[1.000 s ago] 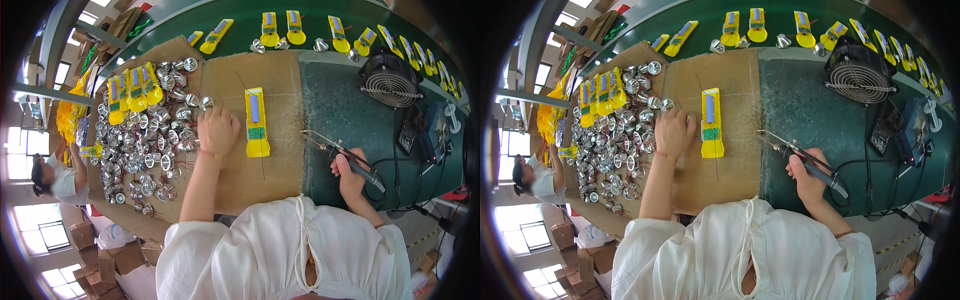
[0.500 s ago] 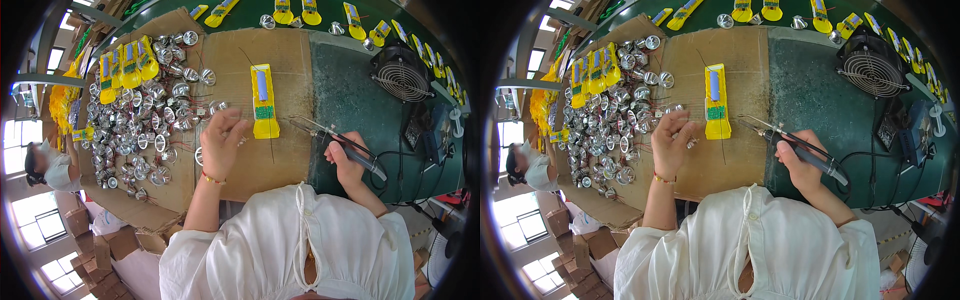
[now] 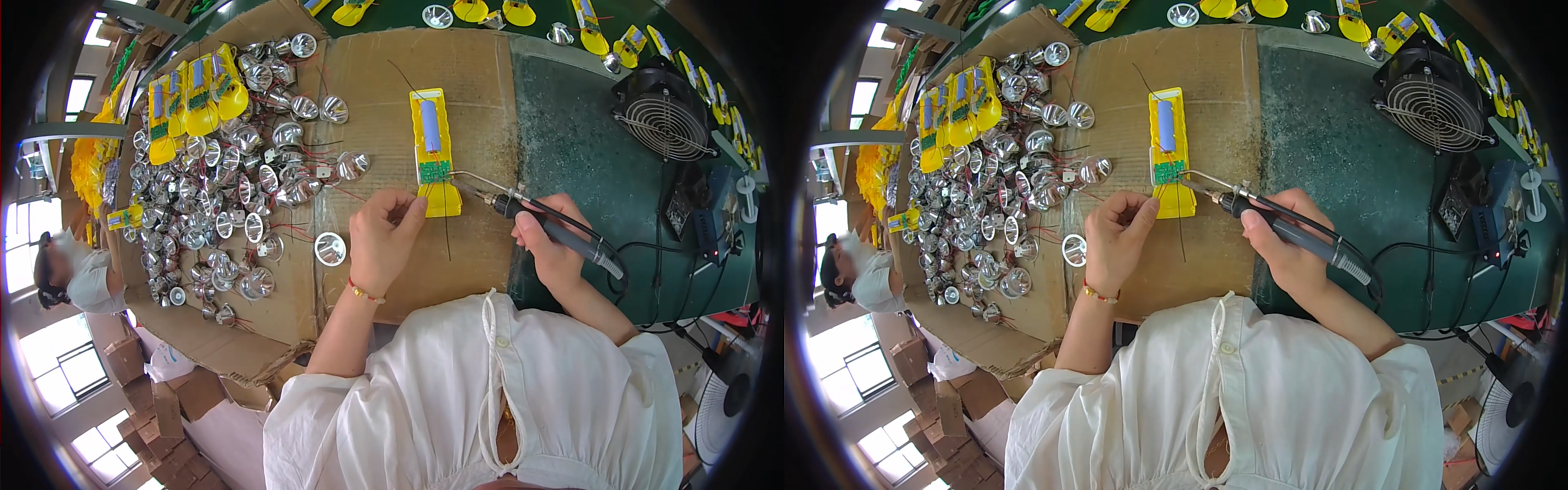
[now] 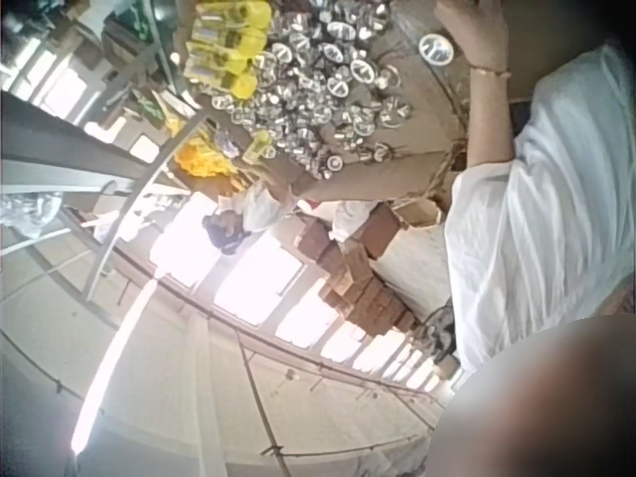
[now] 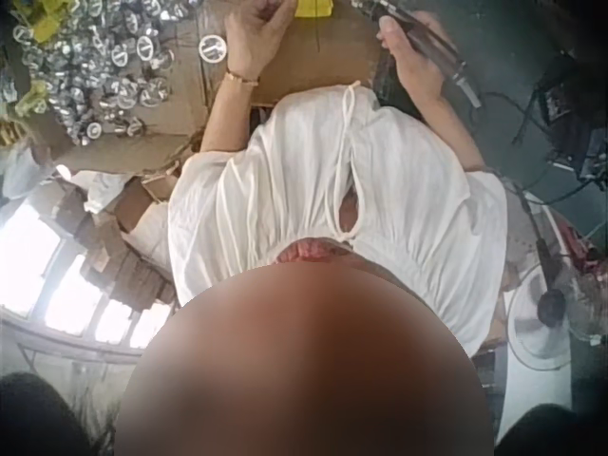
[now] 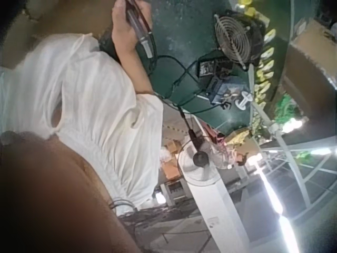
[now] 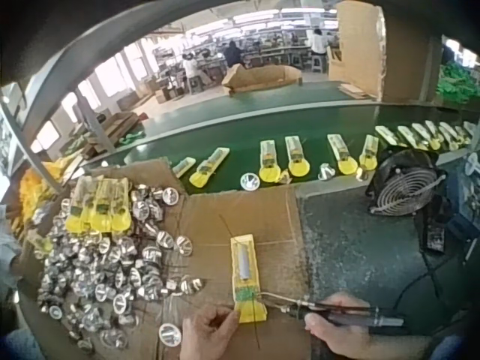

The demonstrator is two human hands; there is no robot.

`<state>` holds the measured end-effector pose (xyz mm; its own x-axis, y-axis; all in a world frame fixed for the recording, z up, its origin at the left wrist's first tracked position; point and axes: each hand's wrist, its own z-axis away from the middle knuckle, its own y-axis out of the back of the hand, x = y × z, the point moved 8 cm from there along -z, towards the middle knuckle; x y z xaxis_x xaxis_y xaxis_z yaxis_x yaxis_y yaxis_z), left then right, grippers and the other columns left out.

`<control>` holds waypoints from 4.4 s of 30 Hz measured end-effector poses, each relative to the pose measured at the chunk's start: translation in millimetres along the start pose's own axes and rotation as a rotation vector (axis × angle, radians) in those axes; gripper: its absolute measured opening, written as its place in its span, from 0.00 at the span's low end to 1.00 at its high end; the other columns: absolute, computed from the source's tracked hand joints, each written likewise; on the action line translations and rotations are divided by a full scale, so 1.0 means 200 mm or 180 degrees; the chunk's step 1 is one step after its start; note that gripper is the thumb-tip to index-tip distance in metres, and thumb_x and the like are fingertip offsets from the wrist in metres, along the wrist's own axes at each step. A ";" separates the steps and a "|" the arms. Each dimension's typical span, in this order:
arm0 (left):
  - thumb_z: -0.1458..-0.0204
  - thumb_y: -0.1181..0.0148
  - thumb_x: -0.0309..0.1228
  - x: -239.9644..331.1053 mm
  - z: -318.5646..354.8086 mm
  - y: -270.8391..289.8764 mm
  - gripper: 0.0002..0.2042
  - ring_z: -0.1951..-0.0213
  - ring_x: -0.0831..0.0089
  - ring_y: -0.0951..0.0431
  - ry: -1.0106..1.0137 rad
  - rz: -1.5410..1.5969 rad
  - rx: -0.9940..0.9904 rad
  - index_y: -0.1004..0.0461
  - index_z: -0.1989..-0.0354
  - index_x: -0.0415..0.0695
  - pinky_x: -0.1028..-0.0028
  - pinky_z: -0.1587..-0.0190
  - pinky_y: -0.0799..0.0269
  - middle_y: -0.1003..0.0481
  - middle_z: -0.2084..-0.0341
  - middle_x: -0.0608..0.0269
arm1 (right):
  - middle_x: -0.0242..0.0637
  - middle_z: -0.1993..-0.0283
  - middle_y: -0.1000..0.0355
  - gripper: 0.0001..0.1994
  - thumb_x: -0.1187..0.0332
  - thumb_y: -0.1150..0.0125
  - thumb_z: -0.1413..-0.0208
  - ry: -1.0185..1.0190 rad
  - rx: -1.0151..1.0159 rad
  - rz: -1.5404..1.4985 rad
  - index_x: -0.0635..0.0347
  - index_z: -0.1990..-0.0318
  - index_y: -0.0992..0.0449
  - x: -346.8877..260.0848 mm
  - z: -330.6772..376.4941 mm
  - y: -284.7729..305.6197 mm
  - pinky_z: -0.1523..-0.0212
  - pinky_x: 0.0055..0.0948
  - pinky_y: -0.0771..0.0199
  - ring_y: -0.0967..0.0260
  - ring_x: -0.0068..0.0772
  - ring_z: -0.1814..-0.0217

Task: Soldering electrical wires onto circuit boards for lighting components on a factory assembly line.

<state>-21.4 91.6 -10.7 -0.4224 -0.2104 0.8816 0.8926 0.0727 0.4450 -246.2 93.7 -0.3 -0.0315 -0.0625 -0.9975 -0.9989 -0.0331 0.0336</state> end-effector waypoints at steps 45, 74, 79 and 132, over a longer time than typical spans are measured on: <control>0.52 0.41 0.27 0.01 -0.06 0.00 0.07 0.82 0.88 0.35 -0.0173 0.0042 0.0099 0.28 0.76 0.36 0.85 0.80 0.40 0.30 0.85 0.71 | 0.35 0.79 0.31 0.06 0.72 0.44 0.49 -0.0462 0.0142 -0.0398 0.64 0.68 0.32 0.04 -0.05 -0.06 0.82 0.15 0.38 0.37 0.17 0.82; 0.56 0.45 0.41 0.46 -1.55 0.15 0.15 0.64 0.58 0.24 -0.1331 -0.2378 0.1405 0.24 0.68 0.42 0.65 0.60 0.30 0.24 0.70 0.53 | 0.37 0.80 0.32 0.06 0.73 0.45 0.49 -0.0869 0.0877 -0.0868 0.66 0.69 0.34 0.16 0.04 0.37 0.83 0.16 0.38 0.36 0.19 0.83; 0.57 0.47 0.35 0.22 -1.63 0.15 0.09 0.64 0.58 0.24 -0.0383 -0.2864 0.0686 0.22 0.73 0.48 0.64 0.58 0.29 0.24 0.69 0.54 | 0.37 0.80 0.32 0.06 0.73 0.45 0.49 -0.0817 0.0884 -0.0835 0.65 0.69 0.34 0.18 0.02 0.41 0.83 0.15 0.37 0.36 0.19 0.82; 0.56 0.41 0.28 0.10 -0.10 -0.09 0.08 0.81 0.71 0.29 -0.0376 -0.0248 0.0194 0.27 0.80 0.35 0.75 0.77 0.36 0.30 0.80 0.58 | 0.37 0.77 0.31 0.07 0.73 0.43 0.50 0.0064 0.0089 -0.0027 0.65 0.68 0.33 0.03 -0.04 0.03 0.78 0.18 0.33 0.34 0.20 0.78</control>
<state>-41.6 67.7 -4.5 -0.5089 -0.1019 0.8548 0.8466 0.1203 0.5184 -251.3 84.5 -6.1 -0.0224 -0.0823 -0.9964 -0.9997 -0.0059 0.0230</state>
